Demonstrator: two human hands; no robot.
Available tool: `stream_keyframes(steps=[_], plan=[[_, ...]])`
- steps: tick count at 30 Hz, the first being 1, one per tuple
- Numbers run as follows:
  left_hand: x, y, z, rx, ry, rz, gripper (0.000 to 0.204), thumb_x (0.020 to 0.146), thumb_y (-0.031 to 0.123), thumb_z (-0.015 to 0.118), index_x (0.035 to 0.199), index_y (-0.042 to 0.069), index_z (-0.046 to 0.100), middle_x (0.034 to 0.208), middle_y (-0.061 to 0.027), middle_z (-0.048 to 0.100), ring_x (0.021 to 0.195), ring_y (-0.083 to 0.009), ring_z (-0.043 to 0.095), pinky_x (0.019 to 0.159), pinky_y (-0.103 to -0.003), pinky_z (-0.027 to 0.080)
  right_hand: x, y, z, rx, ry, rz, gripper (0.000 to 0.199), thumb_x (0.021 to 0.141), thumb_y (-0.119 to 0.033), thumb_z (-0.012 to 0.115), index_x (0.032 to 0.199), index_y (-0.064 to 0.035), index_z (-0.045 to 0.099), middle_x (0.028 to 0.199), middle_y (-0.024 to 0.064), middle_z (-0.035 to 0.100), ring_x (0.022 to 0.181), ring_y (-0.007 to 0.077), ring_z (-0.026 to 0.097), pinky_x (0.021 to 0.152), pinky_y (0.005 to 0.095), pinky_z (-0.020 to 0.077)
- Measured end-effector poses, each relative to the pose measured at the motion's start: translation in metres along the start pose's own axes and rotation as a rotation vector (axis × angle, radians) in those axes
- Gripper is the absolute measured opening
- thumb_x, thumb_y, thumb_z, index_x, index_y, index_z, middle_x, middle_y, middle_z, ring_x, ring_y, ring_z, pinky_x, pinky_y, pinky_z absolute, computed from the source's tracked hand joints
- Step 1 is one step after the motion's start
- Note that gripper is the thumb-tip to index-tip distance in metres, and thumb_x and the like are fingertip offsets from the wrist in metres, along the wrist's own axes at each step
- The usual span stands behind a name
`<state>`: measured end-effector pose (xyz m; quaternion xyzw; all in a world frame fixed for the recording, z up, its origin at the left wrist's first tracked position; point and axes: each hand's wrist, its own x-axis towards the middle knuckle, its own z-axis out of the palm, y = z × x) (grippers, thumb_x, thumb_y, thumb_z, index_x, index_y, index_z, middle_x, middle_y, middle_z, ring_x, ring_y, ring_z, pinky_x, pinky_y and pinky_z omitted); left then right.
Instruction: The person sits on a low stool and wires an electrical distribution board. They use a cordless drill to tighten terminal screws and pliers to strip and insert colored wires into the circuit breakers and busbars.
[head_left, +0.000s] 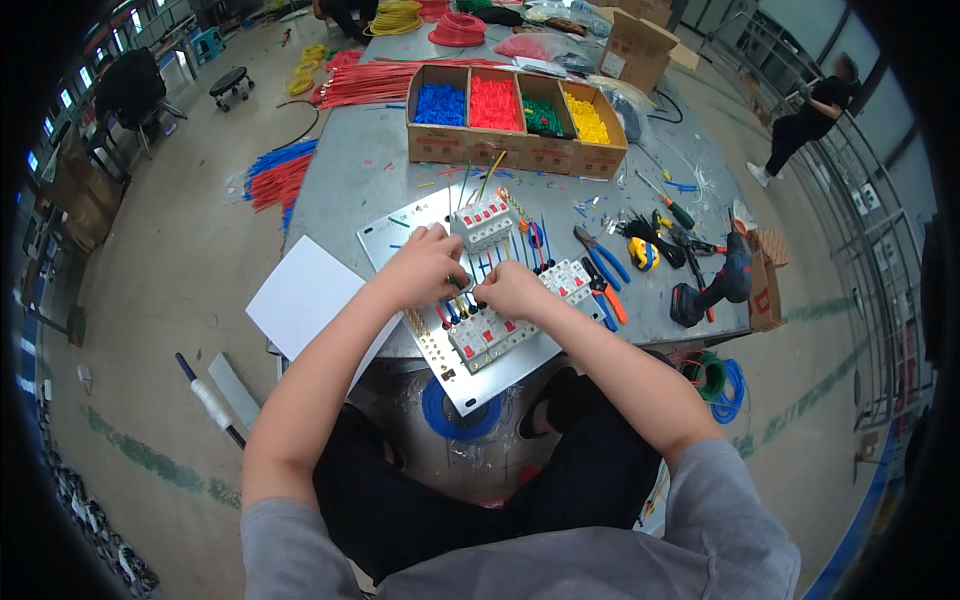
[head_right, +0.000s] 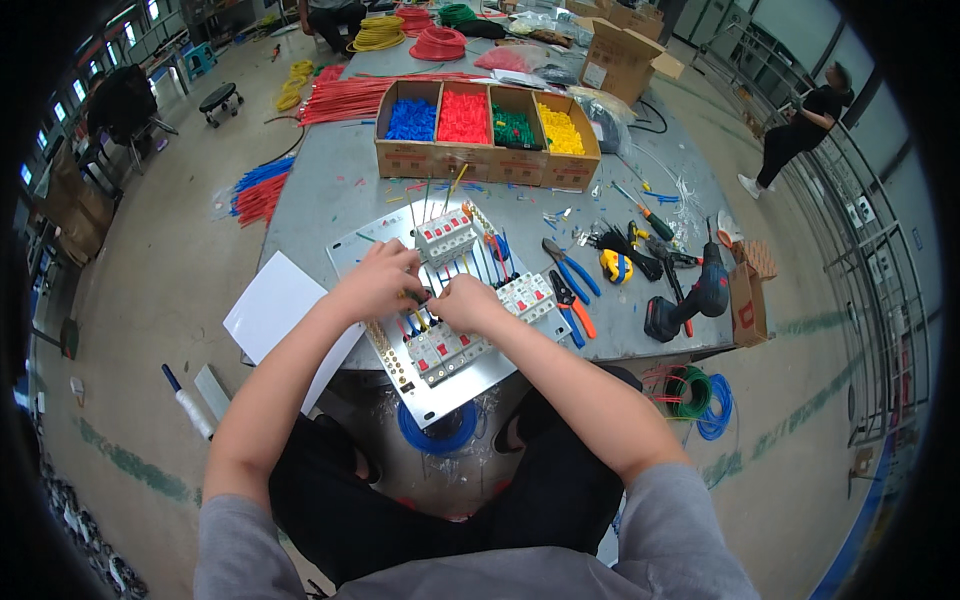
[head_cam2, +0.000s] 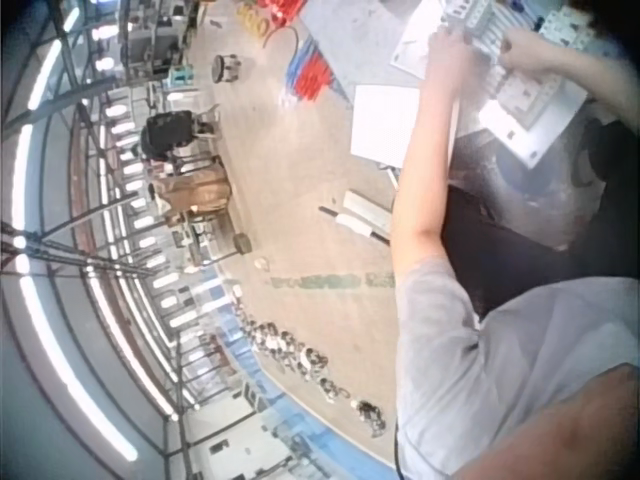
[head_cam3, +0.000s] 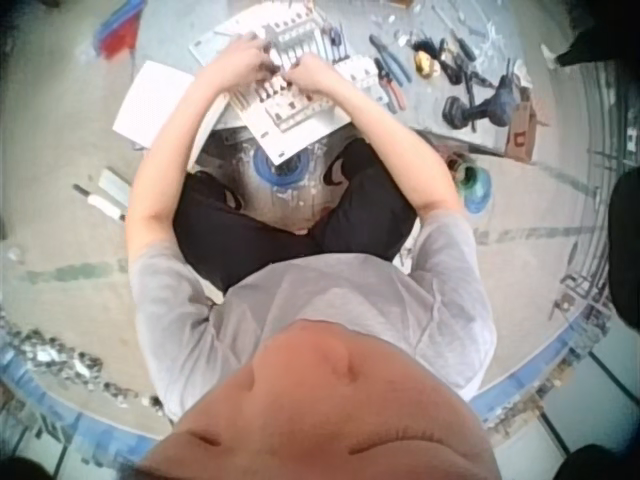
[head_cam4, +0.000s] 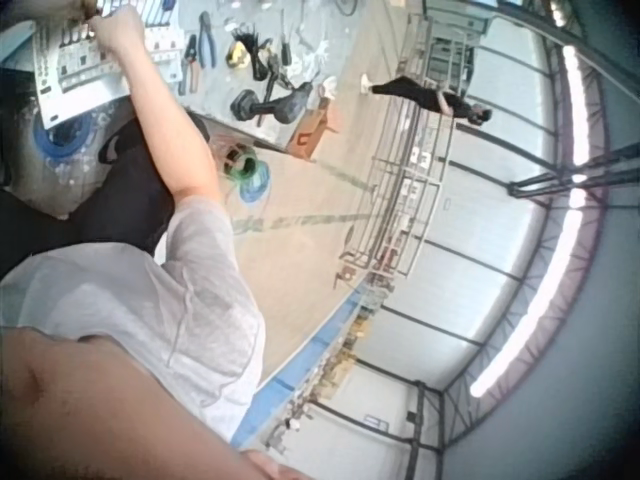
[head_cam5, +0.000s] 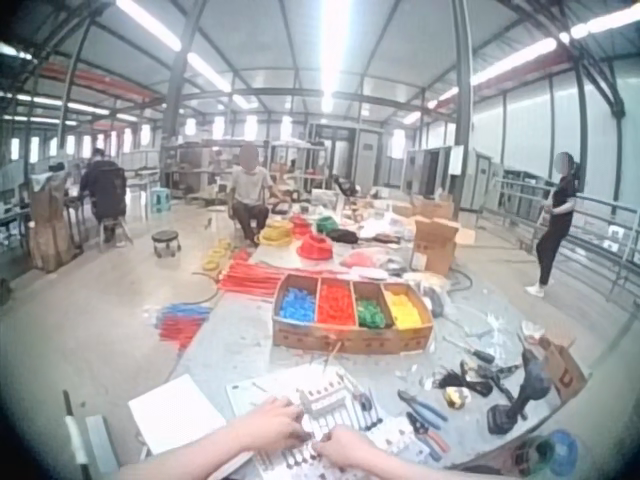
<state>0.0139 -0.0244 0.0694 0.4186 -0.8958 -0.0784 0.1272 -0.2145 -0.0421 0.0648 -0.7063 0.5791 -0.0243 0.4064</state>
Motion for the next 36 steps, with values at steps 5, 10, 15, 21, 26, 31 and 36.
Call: stream_keyframes(steps=[5,10,15,21,26,31,36], plan=[[0.018,-0.012,0.021,-0.017,0.010,0.149,0.015,0.077,0.029,0.092,0.090,0.022,0.088,0.114,0.0008,0.064,0.120,-0.0249,0.054,0.108,-0.042,0.040,0.008,-0.001,0.000,0.027,0.017,-0.001,0.037,0.090,-0.035,0.081,0.088,0.0013,0.081,0.085,0.0191,0.079,0.082,0.0314,0.079,0.081,0.0428,0.0616],[0.029,-0.024,0.017,-0.011,-0.024,0.296,0.014,0.078,0.032,0.092,0.089,0.024,0.090,0.120,0.0003,0.066,0.122,-0.0261,0.054,0.109,-0.043,0.039,0.011,-0.010,-0.002,0.101,-0.024,0.039,0.033,0.092,-0.028,0.079,0.086,0.0042,0.079,0.080,0.0157,0.077,0.068,0.0265,0.075,0.072,0.0428,0.0606],[0.032,-0.034,0.024,-0.046,-0.033,0.370,0.011,0.077,0.029,0.090,0.087,0.025,0.091,0.120,-0.0021,0.065,0.123,-0.0281,0.055,0.109,-0.047,0.039,0.003,-0.010,-0.005,0.079,-0.020,0.000,0.025,0.090,-0.023,0.082,0.092,0.0017,0.084,0.079,0.0101,0.076,0.068,0.0204,0.073,0.065,0.0371,0.0580],[0.032,-0.037,0.028,-0.062,-0.070,0.378,0.010,0.074,0.024,0.090,0.083,0.024,0.091,0.112,-0.0003,0.061,0.126,-0.0268,0.050,0.105,-0.048,0.038,0.002,-0.005,-0.003,-0.115,-0.118,-0.016,0.021,0.095,-0.022,0.084,0.100,-0.0018,0.087,0.090,0.0149,0.082,0.082,0.0227,0.076,0.080,0.0387,0.0592],[0.031,-0.035,0.030,-0.032,-0.075,0.368,0.008,0.074,0.022,0.090,0.082,0.022,0.090,0.111,0.0001,0.061,0.125,-0.0259,0.050,0.102,-0.048,0.039,0.006,-0.015,-0.003,-0.047,-0.163,0.119,0.025,0.100,-0.021,0.080,0.107,0.0020,0.084,0.102,0.0130,0.083,0.095,0.0191,0.076,0.091,0.0366,0.0569],[0.033,-0.033,0.026,0.047,-0.105,0.324,0.003,0.077,0.023,0.089,0.080,0.022,0.089,0.112,0.0006,0.063,0.129,-0.0246,0.050,0.101,-0.049,0.041,0.024,-0.019,-0.009,0.268,-0.213,0.259,0.022,0.105,-0.017,0.070,0.108,0.0011,0.082,0.110,0.0087,0.083,0.105,0.0155,0.072,0.094,0.0310,0.0519],[0.032,-0.036,0.026,0.033,-0.101,0.347,0.002,0.078,0.024,0.088,0.079,0.023,0.089,0.112,0.0007,0.064,0.129,-0.0224,0.051,0.100,-0.048,0.045,0.021,-0.018,-0.005,0.026,-0.209,0.206,0.019,0.106,-0.017,0.072,0.107,-0.0002,0.082,0.112,0.0081,0.083,0.105,0.0151,0.072,0.097,0.0330,0.0521]])
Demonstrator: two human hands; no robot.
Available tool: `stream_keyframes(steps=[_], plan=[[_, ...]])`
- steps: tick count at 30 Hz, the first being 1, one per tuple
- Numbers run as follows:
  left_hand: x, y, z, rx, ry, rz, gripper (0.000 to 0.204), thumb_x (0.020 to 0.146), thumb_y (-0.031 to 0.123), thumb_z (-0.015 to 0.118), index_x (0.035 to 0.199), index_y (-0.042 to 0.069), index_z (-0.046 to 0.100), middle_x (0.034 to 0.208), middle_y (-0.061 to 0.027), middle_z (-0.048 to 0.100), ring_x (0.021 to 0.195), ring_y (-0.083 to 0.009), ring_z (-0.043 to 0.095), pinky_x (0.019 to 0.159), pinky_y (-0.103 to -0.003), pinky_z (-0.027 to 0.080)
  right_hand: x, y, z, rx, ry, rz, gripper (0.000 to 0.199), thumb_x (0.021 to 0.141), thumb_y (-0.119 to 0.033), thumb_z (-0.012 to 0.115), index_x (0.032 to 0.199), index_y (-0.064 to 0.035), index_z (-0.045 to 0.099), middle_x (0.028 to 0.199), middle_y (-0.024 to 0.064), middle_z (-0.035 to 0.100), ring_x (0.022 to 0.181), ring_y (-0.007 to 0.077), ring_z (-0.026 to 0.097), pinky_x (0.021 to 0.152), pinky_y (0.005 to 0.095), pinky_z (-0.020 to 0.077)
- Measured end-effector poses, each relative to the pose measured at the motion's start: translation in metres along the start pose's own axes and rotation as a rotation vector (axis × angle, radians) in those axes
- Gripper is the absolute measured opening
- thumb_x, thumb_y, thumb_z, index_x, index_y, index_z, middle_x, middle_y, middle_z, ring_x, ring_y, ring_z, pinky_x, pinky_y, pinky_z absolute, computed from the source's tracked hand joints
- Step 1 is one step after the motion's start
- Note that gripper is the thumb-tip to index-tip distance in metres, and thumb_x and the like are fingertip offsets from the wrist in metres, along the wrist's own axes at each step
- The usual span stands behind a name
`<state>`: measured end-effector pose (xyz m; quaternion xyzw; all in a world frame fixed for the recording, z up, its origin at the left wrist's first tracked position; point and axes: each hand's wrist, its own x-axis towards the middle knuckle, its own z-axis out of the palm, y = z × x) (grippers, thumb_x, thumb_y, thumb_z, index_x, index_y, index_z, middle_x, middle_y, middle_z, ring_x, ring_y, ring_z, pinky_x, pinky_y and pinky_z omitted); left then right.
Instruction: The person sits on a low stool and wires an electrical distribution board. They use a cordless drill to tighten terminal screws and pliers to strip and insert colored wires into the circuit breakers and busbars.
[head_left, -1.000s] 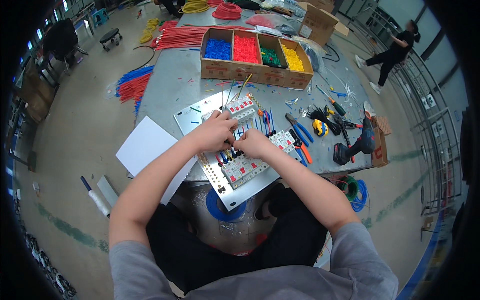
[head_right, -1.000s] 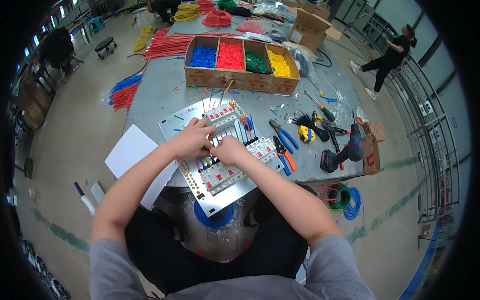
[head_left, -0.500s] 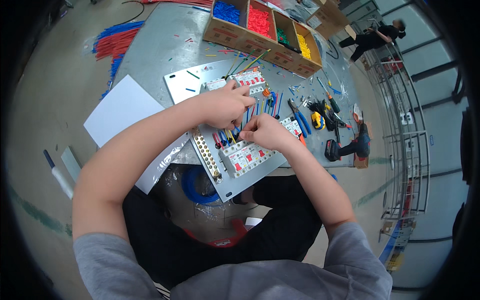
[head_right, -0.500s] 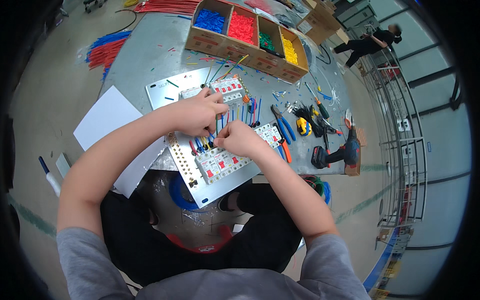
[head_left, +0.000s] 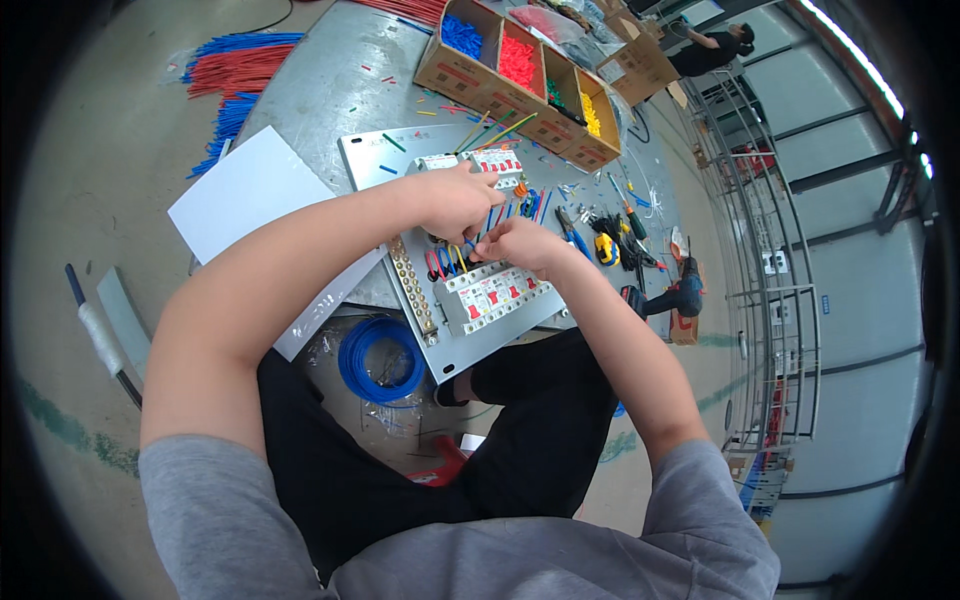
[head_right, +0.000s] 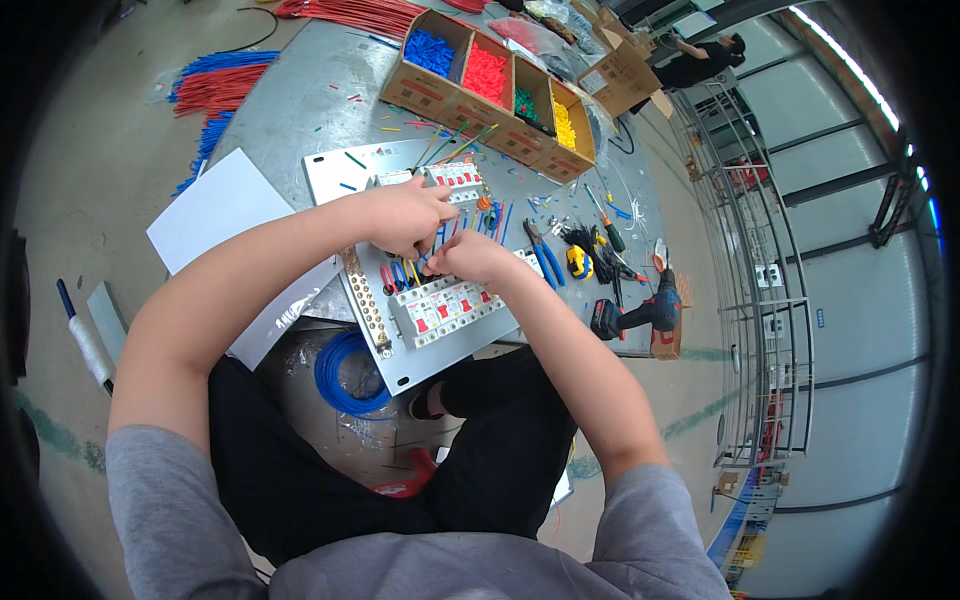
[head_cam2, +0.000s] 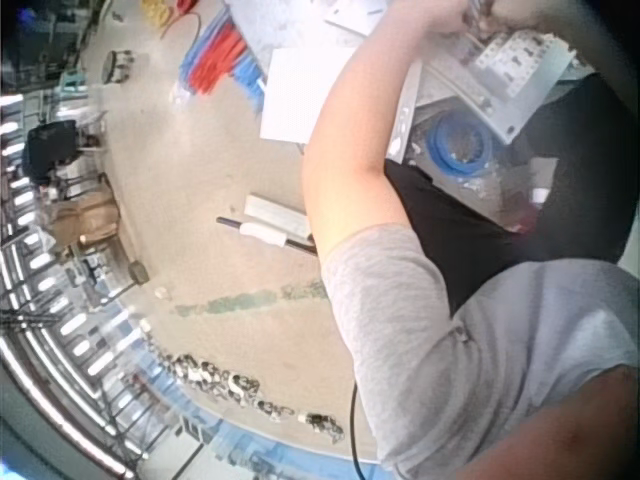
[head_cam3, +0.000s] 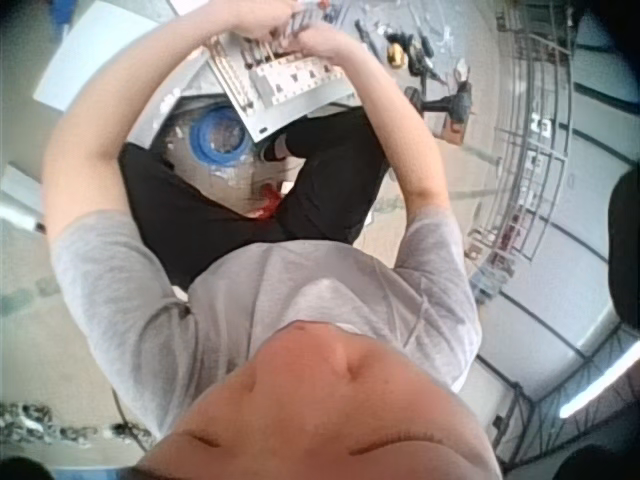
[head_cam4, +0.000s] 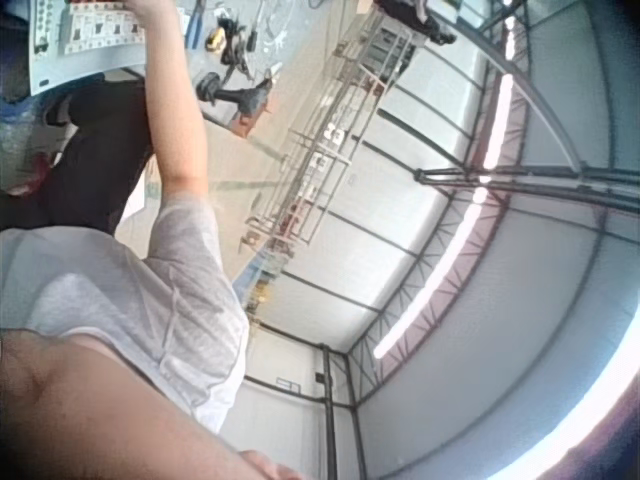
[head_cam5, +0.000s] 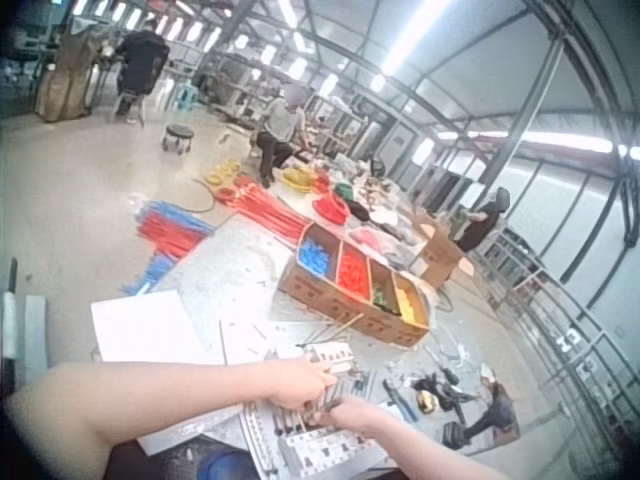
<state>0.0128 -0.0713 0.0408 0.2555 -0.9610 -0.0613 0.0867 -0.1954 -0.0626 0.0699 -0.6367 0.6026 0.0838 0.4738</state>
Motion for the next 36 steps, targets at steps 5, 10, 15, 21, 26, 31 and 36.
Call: stream_keyframes(steps=[5,10,15,21,26,31,36], plan=[[-0.003,-0.001,0.007,0.021,0.006,-0.015,0.002,0.077,0.023,0.088,0.079,0.023,0.089,0.114,-0.0013,0.066,0.125,-0.0228,0.058,0.098,-0.049,0.049,-0.009,-0.020,0.021,-0.214,0.164,0.103,0.015,0.104,-0.014,0.074,0.105,-0.0029,0.084,0.109,0.0070,0.084,0.101,0.0160,0.075,0.095,0.0352,0.0561],[0.000,0.002,0.008,0.069,0.018,-0.021,0.003,0.077,0.023,0.088,0.080,0.024,0.089,0.115,-0.0024,0.067,0.124,-0.0228,0.060,0.098,-0.049,0.049,-0.004,-0.004,0.032,-0.260,0.278,-0.023,0.017,0.097,-0.018,0.078,0.098,-0.0040,0.087,0.099,0.0124,0.084,0.093,0.0250,0.079,0.091,0.0389,0.0598],[-0.003,0.000,0.009,0.046,0.034,-0.011,0.004,0.076,0.024,0.088,0.080,0.024,0.089,0.116,-0.0017,0.067,0.125,-0.0225,0.059,0.099,-0.047,0.048,0.000,-0.002,0.031,-0.253,0.280,-0.011,0.017,0.096,-0.018,0.079,0.100,-0.0032,0.087,0.100,0.0146,0.085,0.096,0.0276,0.080,0.092,0.0405,0.0603],[-0.007,-0.003,0.011,0.018,0.086,0.007,0.008,0.075,0.024,0.088,0.082,0.025,0.090,0.118,-0.0003,0.067,0.124,-0.0228,0.058,0.101,-0.046,0.046,-0.002,-0.001,0.031,-0.316,0.297,-0.050,0.018,0.094,-0.019,0.081,0.103,-0.0056,0.089,0.100,0.0179,0.084,0.095,0.0300,0.080,0.091,0.0416,0.0610],[-0.010,-0.005,0.012,-0.034,0.133,0.005,0.010,0.077,0.024,0.087,0.086,0.027,0.091,0.120,-0.0013,0.068,0.124,-0.0236,0.057,0.104,-0.044,0.045,-0.001,-0.011,0.024,-0.339,0.181,0.033,0.023,0.095,-0.020,0.078,0.109,-0.0066,0.089,0.099,0.0156,0.084,0.093,0.0249,0.078,0.089,0.0384,0.0593],[-0.020,-0.009,0.023,-0.076,0.226,0.011,0.012,0.082,0.023,0.083,0.090,0.027,0.091,0.119,-0.0032,0.070,0.125,-0.0241,0.059,0.111,-0.041,0.042,-0.001,-0.008,0.010,-0.350,0.040,-0.063,0.024,0.097,-0.024,0.073,0.106,-0.0071,0.089,0.096,0.0159,0.082,0.088,0.0272,0.075,0.086,0.0405,0.0577],[-0.016,0.008,0.019,-0.163,0.283,-0.009,0.010,0.092,0.026,0.079,0.095,0.024,0.088,0.108,-0.0014,0.074,0.121,-0.0219,0.062,0.117,-0.044,0.039,-0.024,0.016,0.000,-0.345,0.058,-0.238,0.030,0.104,-0.022,0.064,0.112,-0.0015,0.084,0.106,0.0215,0.079,0.102,0.0364,0.075,0.097,0.0422,0.0577]])
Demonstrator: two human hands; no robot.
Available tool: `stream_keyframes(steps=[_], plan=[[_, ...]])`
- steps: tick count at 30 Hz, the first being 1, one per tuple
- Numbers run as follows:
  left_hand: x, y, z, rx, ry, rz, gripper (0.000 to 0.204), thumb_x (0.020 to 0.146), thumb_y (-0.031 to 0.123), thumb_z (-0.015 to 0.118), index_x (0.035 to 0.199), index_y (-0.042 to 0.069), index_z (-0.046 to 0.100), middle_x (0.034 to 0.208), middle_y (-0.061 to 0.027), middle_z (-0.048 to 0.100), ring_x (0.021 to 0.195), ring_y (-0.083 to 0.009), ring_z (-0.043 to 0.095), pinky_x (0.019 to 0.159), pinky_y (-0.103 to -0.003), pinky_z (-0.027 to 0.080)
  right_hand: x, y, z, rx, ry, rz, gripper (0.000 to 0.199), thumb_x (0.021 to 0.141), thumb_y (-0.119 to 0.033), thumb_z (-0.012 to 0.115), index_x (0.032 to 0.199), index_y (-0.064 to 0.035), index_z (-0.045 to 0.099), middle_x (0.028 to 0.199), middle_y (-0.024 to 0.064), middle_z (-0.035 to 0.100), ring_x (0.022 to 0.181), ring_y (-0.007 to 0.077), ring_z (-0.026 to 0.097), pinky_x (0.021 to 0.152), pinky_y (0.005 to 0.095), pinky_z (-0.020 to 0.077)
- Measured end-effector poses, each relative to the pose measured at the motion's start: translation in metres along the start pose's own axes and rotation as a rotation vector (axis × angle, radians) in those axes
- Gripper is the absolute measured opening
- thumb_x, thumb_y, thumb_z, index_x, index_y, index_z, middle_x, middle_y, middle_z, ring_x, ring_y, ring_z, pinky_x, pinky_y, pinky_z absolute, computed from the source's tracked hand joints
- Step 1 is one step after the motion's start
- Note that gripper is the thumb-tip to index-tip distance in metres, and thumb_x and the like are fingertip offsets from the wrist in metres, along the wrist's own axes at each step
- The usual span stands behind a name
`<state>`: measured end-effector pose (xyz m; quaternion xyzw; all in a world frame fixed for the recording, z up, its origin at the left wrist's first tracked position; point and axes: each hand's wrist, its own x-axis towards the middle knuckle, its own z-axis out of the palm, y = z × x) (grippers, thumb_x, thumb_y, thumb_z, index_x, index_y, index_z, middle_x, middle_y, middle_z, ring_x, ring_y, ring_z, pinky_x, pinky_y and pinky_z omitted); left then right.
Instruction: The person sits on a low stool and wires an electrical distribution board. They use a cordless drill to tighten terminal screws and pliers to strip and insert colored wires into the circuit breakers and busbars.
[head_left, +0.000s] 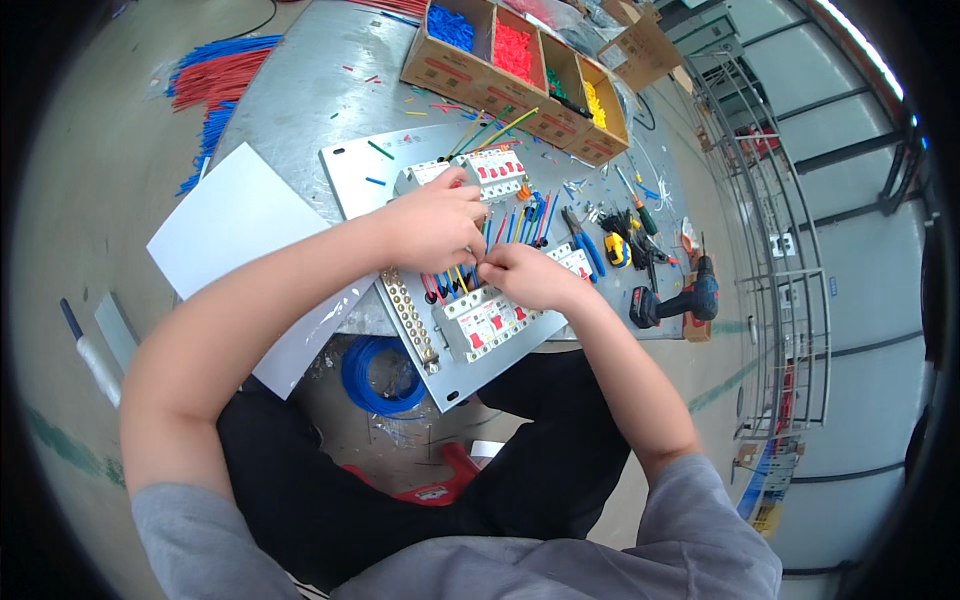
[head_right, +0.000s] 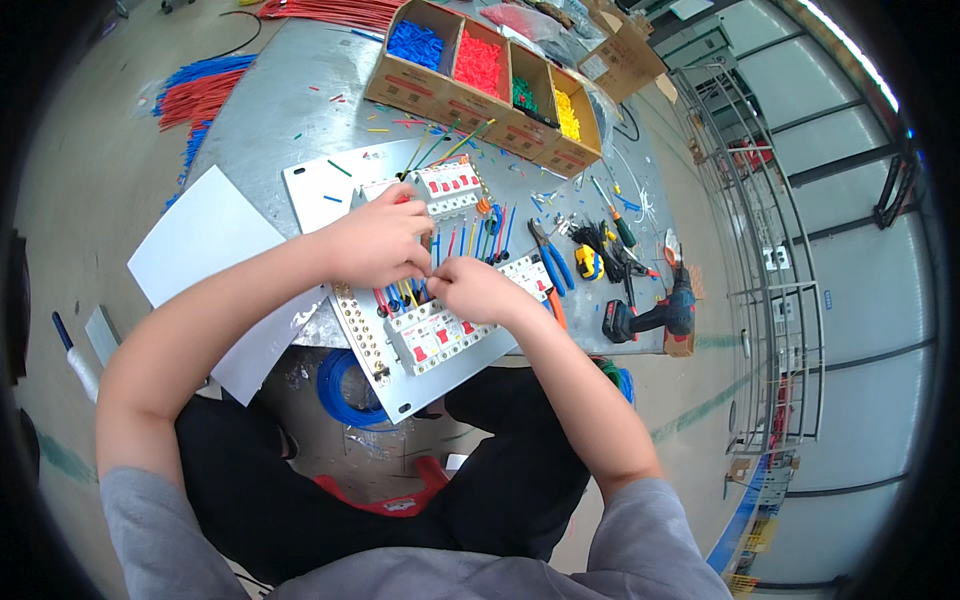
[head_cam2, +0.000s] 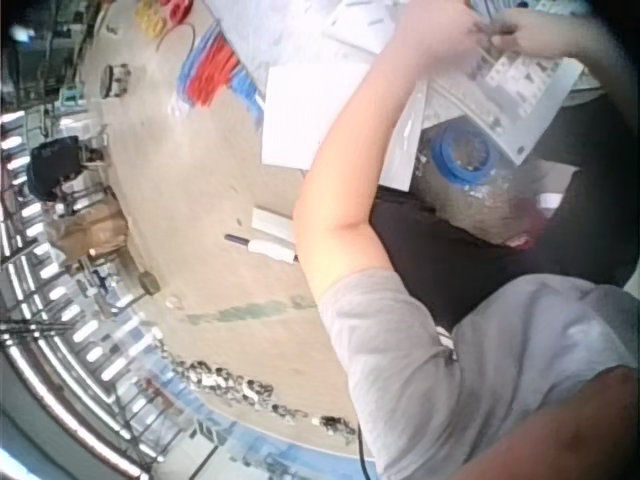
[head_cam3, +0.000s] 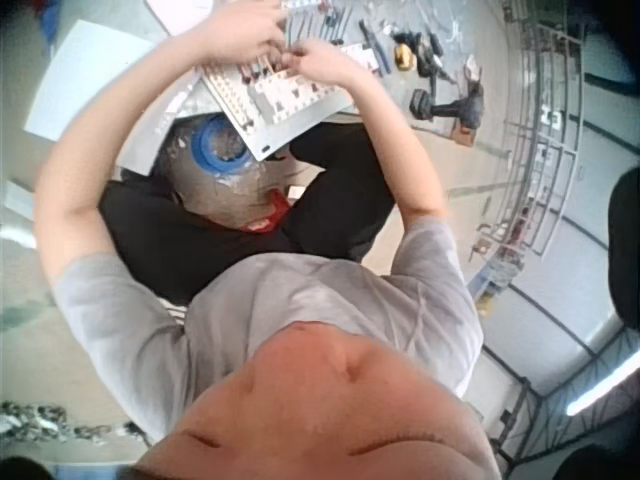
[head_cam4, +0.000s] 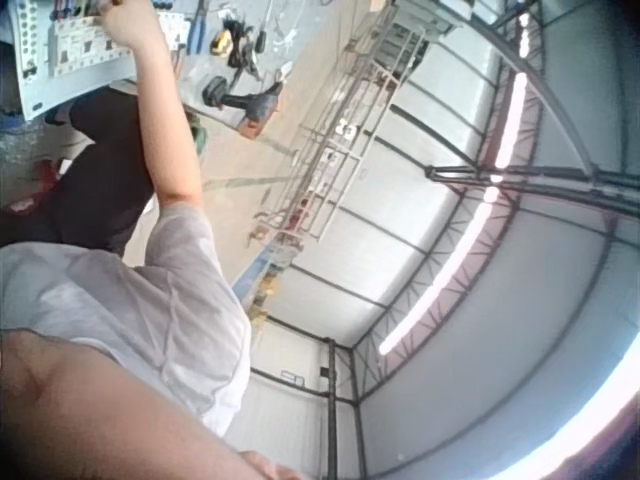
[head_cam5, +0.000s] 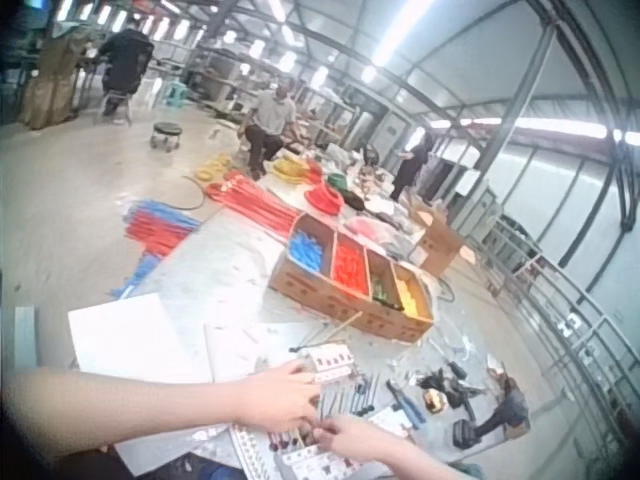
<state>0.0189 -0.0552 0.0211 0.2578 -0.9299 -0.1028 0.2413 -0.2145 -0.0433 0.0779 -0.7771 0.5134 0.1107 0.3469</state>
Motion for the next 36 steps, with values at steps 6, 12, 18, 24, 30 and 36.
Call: stream_keyframes(steps=[6,12,18,24,30,36], plan=[[-0.042,0.005,-0.001,-0.218,0.142,-0.301,0.010,0.103,0.013,0.071,0.108,0.014,0.080,0.093,-0.0014,0.074,0.105,-0.0221,0.071,0.129,-0.051,0.031,-0.123,0.037,-0.042,0.331,0.497,-0.234,0.027,0.113,-0.019,0.062,0.121,0.0029,0.076,0.107,0.0105,0.076,0.105,0.0235,0.072,0.101,0.0375,0.0549],[-0.007,0.018,0.002,0.003,-0.075,-0.033,0.019,0.088,0.008,0.077,0.107,0.012,0.080,0.104,-0.0020,0.074,0.109,-0.0206,0.068,0.117,-0.044,0.043,-0.193,0.237,-0.010,0.635,1.096,0.285,0.023,0.115,-0.017,0.062,0.111,0.0007,0.076,0.097,0.0022,0.072,0.092,0.0099,0.066,0.087,0.0261,0.0511],[0.000,0.008,0.005,-0.004,-0.224,-0.013,0.016,0.085,0.009,0.074,0.099,0.011,0.080,0.101,-0.0018,0.069,0.104,-0.0201,0.066,0.102,-0.038,0.049,-0.145,0.147,-0.016,0.547,0.936,-0.026,0.018,0.110,-0.014,0.065,0.111,0.0002,0.076,0.094,0.0031,0.070,0.091,0.0114,0.065,0.085,0.0269,0.0497],[-0.003,-0.005,0.006,0.299,-0.033,0.104,0.003,0.083,0.014,0.073,0.085,0.012,0.073,0.104,0.0015,0.063,0.111,-0.0193,0.060,0.106,-0.040,0.046,-0.054,0.017,-0.047,0.073,0.227,-0.363,0.018,0.106,-0.012,0.065,0.115,-0.0020,0.077,0.110,0.0110,0.075,0.105,0.0307,0.068,0.098,0.0431,0.0473],[-0.007,-0.010,0.006,0.222,0.030,0.051,0.003,0.081,0.016,0.074,0.082,0.014,0.073,0.094,0.0014,0.059,0.105,-0.0190,0.061,0.108,-0.041,0.045,-0.014,-0.002,-0.004,-0.126,0.111,-0.234,0.022,0.106,-0.022,0.065,0.112,-0.0086,0.081,0.102,0.0088,0.070,0.108,0.0310,0.060,0.098,0.0460,0.0404],[-0.010,-0.014,0.001,0.099,0.083,-0.041,0.013,0.072,0.028,0.091,0.080,0.022,0.082,0.097,0.0037,0.066,0.106,-0.0159,0.062,0.116,-0.045,0.040,0.004,-0.015,0.009,-0.190,0.081,0.004,0.021,0.105,-0.027,0.070,0.105,-0.0121,0.084,0.102,0.0037,0.073,0.110,0.0274,0.062,0.100,0.0457,0.0371]])
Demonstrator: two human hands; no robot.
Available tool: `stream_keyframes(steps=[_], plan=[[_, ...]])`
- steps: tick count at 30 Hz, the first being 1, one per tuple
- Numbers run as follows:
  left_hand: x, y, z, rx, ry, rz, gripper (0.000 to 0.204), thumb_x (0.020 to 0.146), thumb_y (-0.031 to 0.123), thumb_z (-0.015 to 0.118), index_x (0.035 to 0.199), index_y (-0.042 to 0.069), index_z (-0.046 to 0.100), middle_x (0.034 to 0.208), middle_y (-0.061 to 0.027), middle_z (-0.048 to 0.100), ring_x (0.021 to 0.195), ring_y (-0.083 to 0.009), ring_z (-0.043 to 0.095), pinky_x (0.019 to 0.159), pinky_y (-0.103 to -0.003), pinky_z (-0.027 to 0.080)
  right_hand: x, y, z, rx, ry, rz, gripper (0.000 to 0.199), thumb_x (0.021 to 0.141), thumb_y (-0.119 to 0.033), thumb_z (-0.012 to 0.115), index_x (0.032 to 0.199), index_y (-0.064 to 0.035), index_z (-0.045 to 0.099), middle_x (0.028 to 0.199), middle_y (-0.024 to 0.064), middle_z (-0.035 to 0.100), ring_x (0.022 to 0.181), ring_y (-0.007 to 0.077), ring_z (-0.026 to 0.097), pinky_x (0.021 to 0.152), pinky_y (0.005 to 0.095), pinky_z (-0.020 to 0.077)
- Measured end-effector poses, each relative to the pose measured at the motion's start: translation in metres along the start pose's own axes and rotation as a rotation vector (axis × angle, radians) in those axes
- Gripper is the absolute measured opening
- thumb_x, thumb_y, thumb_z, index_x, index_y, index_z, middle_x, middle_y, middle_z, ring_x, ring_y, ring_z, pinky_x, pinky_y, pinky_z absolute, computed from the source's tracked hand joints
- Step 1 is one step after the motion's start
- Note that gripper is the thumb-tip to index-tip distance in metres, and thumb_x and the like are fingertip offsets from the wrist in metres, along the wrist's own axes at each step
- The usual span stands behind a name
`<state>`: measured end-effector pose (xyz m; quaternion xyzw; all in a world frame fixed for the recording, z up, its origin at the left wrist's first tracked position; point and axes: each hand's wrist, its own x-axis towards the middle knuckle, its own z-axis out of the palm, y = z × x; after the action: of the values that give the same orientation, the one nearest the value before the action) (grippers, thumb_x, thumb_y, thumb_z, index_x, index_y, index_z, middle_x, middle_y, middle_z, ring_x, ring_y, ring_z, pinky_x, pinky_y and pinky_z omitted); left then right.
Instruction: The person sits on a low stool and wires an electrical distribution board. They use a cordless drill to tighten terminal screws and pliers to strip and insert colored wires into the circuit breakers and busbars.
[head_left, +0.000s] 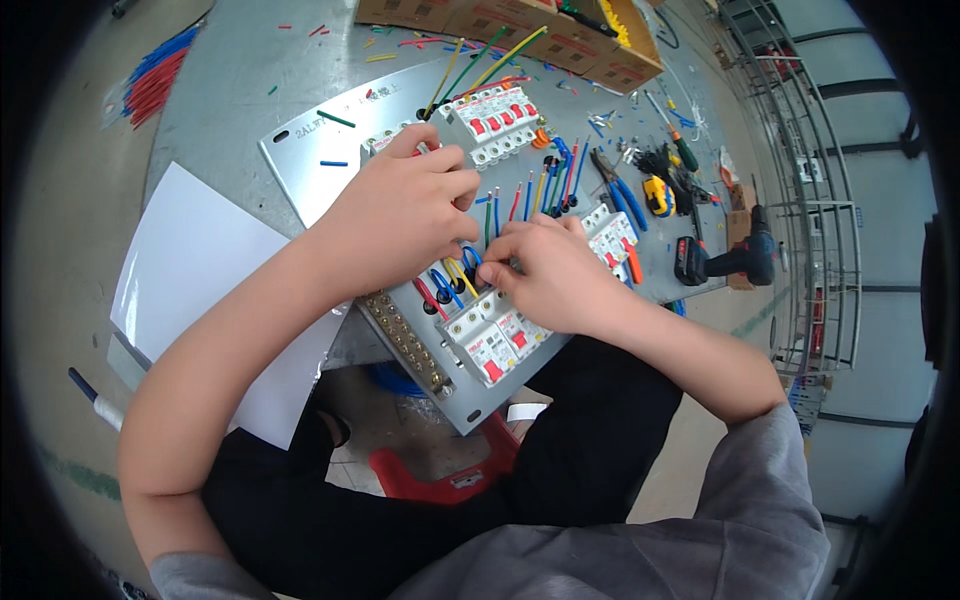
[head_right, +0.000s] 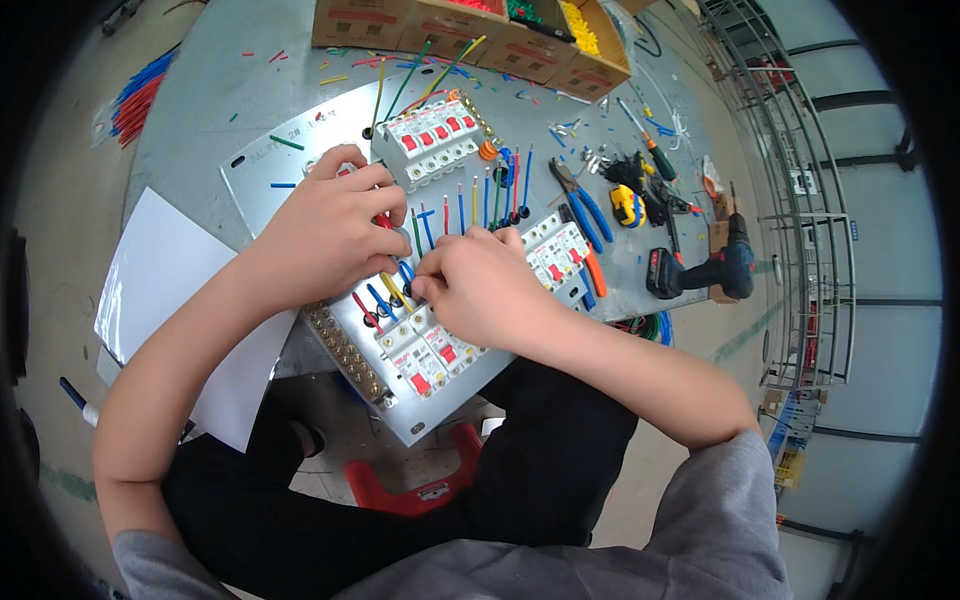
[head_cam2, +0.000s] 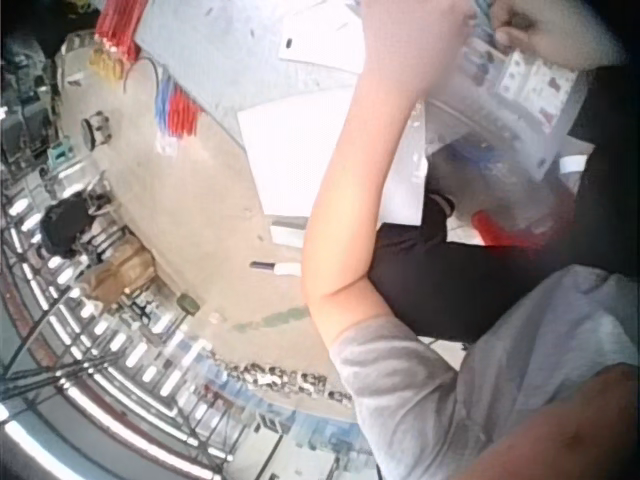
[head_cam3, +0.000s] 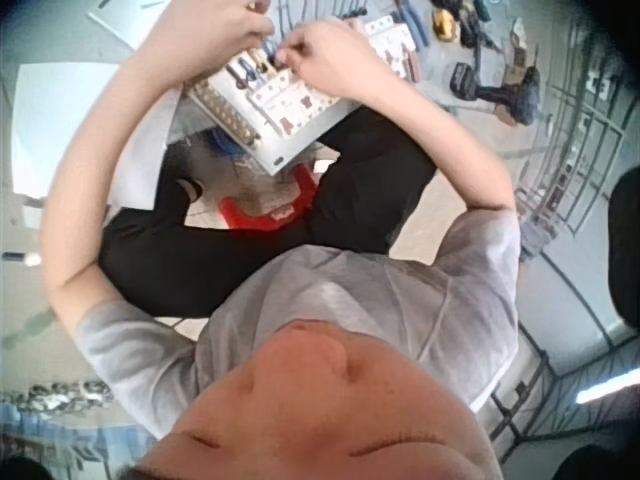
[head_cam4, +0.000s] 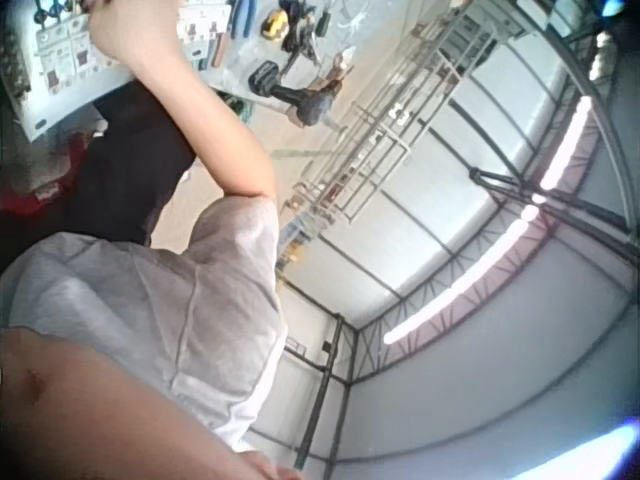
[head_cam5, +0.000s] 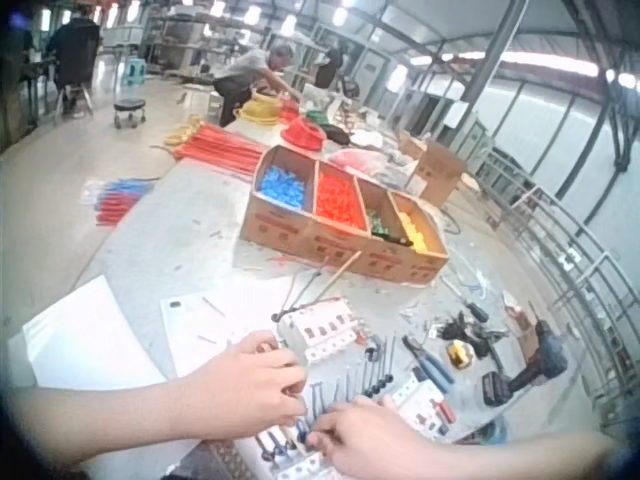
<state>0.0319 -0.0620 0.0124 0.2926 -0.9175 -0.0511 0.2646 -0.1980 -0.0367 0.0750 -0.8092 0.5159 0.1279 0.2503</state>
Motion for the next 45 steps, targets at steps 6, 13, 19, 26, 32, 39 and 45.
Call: stream_keyframes(steps=[6,13,19,26,32,39,45], plan=[[-0.001,0.006,0.007,0.063,0.047,-0.030,0.009,0.071,0.027,0.091,0.076,0.023,0.085,0.092,0.0036,0.067,0.108,-0.0173,0.061,0.114,-0.044,0.040,0.012,-0.011,0.012,-0.003,0.090,0.095,0.019,0.098,-0.015,0.068,0.091,-0.0095,0.086,0.090,0.0118,0.079,0.091,0.0307,0.071,0.101,0.0461,0.0378],[-0.014,0.022,0.035,0.094,0.115,-0.128,0.008,0.078,0.015,0.083,0.081,0.022,0.087,0.095,0.0021,0.069,0.121,-0.0202,0.060,0.128,-0.045,0.029,0.009,-0.014,0.017,0.018,0.110,0.206,0.023,0.102,-0.025,0.069,0.097,-0.0127,0.088,0.083,0.0110,0.079,0.086,0.0290,0.071,0.105,0.0446,0.0386],[-0.010,0.023,0.033,0.204,0.064,-0.173,0.011,0.077,0.011,0.079,0.081,0.019,0.086,0.093,0.0008,0.072,0.122,-0.0220,0.061,0.128,-0.045,0.029,0.013,-0.020,0.017,0.092,0.095,0.319,0.026,0.105,-0.031,0.067,0.101,-0.0162,0.088,0.090,0.0078,0.083,0.093,0.0290,0.075,0.113,0.0451,0.0405],[0.001,0.019,0.031,0.206,-0.023,-0.203,0.005,0.075,0.012,0.079,0.076,0.014,0.084,0.092,-0.0002,0.076,0.116,-0.0226,0.062,0.116,-0.045,0.037,0.036,0.011,0.027,0.266,0.034,0.378,0.033,0.102,-0.040,0.066,0.100,-0.0164,0.089,0.098,0.0044,0.083,0.098,0.0236,0.077,0.103,0.0389,0.0519],[-0.006,0.012,0.030,0.106,-0.008,-0.187,0.005,0.075,0.013,0.080,0.076,0.014,0.085,0.090,0.0002,0.074,0.114,-0.0216,0.063,0.117,-0.044,0.038,0.043,0.012,0.027,0.325,0.036,0.430,0.040,0.097,-0.048,0.072,0.091,-0.0113,0.086,0.090,0.0051,0.081,0.088,0.0227,0.076,0.089,0.0363,0.0561],[-0.004,0.012,0.034,0.082,0.066,-0.190,0.003,0.075,0.012,0.080,0.076,0.012,0.083,0.088,-0.0019,0.071,0.111,-0.0234,0.063,0.123,-0.046,0.036,0.055,-0.010,-0.004,0.696,-0.134,0.475,0.019,0.096,-0.026,0.076,0.088,-0.0093,0.078,0.074,0.0017,0.068,0.068,0.0146,0.061,0.069,0.0325,0.0446],[-0.006,0.013,0.031,0.037,0.041,-0.225,0.003,0.077,0.009,0.080,0.075,0.011,0.081,0.087,-0.0023,0.071,0.113,-0.0212,0.064,0.129,-0.046,0.032,0.064,-0.014,-0.013,0.623,-0.256,0.545,0.012,0.098,-0.030,0.076,0.098,-0.0187,0.081,0.091,-0.0009,0.075,0.081,0.0123,0.066,0.074,0.0315,0.0420]])
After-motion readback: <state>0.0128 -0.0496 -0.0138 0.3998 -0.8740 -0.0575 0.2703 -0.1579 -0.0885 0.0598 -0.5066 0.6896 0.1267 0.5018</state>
